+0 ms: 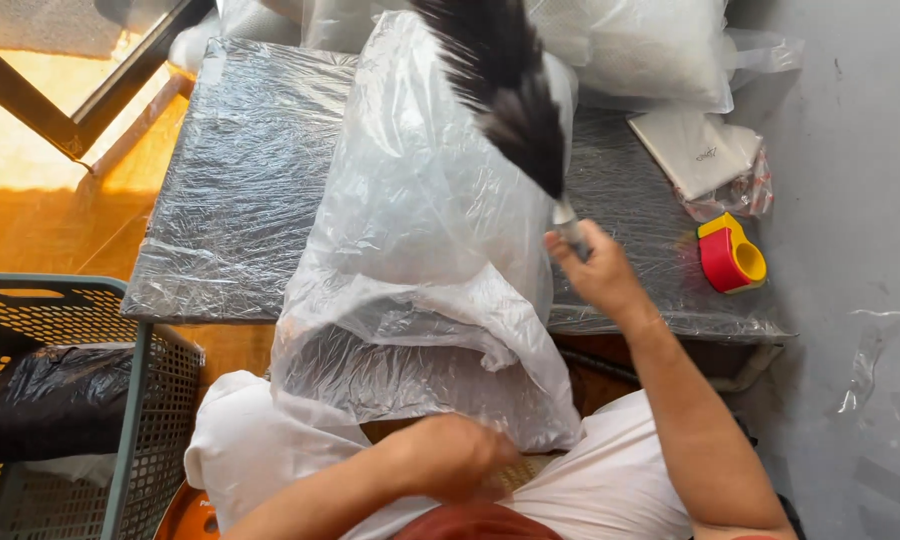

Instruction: Placing a cushion into a plastic bag, brushing it clean, and using a vacuum cleaner to compress it for packing.

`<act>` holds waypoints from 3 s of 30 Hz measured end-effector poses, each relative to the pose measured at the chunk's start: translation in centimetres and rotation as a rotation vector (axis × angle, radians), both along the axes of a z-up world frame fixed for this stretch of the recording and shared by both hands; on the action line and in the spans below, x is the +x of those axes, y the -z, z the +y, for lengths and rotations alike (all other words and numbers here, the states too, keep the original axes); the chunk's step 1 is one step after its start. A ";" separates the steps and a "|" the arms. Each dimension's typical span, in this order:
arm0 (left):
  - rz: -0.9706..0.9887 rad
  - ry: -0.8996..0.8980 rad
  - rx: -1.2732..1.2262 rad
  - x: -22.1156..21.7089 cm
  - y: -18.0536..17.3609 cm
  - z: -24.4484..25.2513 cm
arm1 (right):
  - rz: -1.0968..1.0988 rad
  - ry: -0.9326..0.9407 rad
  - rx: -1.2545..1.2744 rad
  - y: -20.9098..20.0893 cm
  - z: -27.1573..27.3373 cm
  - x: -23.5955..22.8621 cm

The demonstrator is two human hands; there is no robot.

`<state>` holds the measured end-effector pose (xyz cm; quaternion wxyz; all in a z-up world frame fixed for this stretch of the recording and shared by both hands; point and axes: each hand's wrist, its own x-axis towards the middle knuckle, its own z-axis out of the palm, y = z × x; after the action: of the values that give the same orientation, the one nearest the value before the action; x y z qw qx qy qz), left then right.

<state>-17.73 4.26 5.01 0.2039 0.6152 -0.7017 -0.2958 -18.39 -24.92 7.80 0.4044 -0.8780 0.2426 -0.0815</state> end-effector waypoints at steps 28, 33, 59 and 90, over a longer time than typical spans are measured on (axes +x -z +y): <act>-0.101 -1.032 -0.296 9.1 -3.5 10.6 | -0.154 -0.161 -0.354 3.3 1.1 -9.7; -0.242 -1.325 -0.080 12.4 0.7 8.8 | -0.138 -0.474 -0.576 2.8 2.0 -11.4; -0.381 -1.168 0.051 7.8 11.3 1.7 | 0.185 -0.092 -0.742 -3.2 -10.1 12.3; 0.316 -1.400 -0.295 17.8 0.0 5.1 | -0.115 0.223 -0.300 10.8 -8.9 -17.3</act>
<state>0.11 9.35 5.02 0.5247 0.8357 -0.1392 -0.0837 -35.66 -33.78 -3.03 0.2706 -0.8900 0.3002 -0.2110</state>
